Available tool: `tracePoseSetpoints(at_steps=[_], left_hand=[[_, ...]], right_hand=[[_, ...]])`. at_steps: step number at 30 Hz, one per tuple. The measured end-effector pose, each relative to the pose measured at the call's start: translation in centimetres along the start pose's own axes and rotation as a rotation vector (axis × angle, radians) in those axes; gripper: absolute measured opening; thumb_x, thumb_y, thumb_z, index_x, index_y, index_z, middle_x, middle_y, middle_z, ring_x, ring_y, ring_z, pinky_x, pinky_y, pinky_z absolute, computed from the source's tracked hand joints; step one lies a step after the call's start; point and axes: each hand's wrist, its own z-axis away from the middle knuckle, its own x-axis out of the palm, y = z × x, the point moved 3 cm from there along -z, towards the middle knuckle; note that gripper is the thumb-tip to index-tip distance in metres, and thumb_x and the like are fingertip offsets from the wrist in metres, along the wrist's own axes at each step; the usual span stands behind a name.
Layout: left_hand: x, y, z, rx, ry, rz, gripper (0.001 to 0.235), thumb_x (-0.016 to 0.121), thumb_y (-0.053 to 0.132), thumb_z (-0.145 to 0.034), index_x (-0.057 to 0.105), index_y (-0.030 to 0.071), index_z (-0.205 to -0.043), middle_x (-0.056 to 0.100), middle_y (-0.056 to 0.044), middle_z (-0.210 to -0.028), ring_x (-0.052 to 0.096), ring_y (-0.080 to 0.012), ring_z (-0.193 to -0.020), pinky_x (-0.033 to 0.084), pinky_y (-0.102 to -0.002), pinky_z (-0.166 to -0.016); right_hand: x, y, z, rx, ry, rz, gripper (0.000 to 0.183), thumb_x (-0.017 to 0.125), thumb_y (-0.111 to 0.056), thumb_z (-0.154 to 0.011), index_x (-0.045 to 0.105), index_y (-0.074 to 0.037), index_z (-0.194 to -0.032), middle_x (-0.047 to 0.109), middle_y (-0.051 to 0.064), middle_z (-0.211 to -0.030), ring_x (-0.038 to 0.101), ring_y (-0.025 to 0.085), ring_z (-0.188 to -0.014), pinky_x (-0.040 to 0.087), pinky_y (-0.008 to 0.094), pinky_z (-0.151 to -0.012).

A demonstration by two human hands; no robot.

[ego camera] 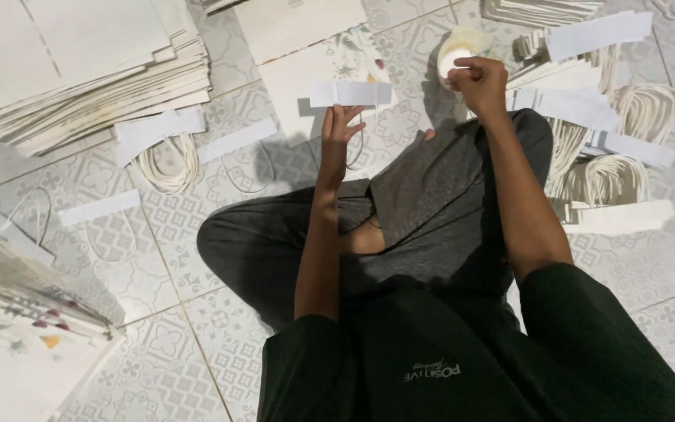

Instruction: The person sits on the floor and assembles paper bags by applying glue to a white paper strip, attaching a twisted paper handle, and pressing it into place. They repeat this process for multiple bags, stacking completed units aside.

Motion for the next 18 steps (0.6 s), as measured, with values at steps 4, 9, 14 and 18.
tracePoseSetpoints(at_steps=[4, 9, 14, 18], left_hand=[[3.2, -4.5, -0.6, -0.122, -0.05, 0.204, 0.066, 0.035, 0.044, -0.107, 0.038, -0.01, -0.144, 0.045, -0.029, -0.146, 0.051, -0.0361, -0.138, 0.047, -0.049, -0.114], [4.5, -8.8, -1.6, -0.126, -0.082, 0.61, 0.062, 0.039, 0.034, -0.109, 0.019, -0.004, -0.155, 0.035, -0.035, -0.154, 0.037, -0.0438, -0.147, 0.036, -0.059, -0.122], [2.8, -11.8, -1.5, -0.093, -0.154, 0.613, 0.038, 0.034, 0.02, -0.112, 0.023, 0.007, -0.146, 0.035, -0.031, -0.158, 0.037, -0.0389, -0.15, 0.035, -0.055, -0.124], [3.4, -8.6, -1.1, -0.189, -0.049, 0.646, 0.053, 0.04, 0.013, -0.108, 0.016, 0.009, -0.156, 0.031, -0.032, -0.159, 0.036, -0.0384, -0.15, 0.035, -0.052, -0.123]], right_hand=[[-5.4, 1.3, -0.4, -0.05, 0.121, 0.028, 0.016, 0.086, 0.004, -0.098, 0.071, 0.01, -0.095, 0.069, 0.012, -0.075, 0.075, 0.019, -0.068, 0.064, 0.027, -0.061], [-6.4, 4.9, -1.6, 0.227, 0.032, 0.426, 0.035, 0.078, -0.018, -0.106, 0.074, 0.005, -0.08, 0.068, 0.01, -0.06, 0.061, 0.015, -0.042, 0.053, 0.026, -0.047], [-3.8, 11.1, -3.3, 0.336, -0.045, 0.794, 0.035, 0.083, -0.036, -0.088, 0.077, -0.002, -0.084, 0.072, 0.016, -0.078, 0.069, 0.032, -0.068, 0.058, 0.044, -0.069], [-3.3, 13.1, -3.7, 0.297, -0.001, 0.996, 0.037, 0.078, -0.028, -0.085, 0.069, 0.004, -0.101, 0.065, 0.027, -0.098, 0.067, 0.044, -0.08, 0.056, 0.052, -0.07]])
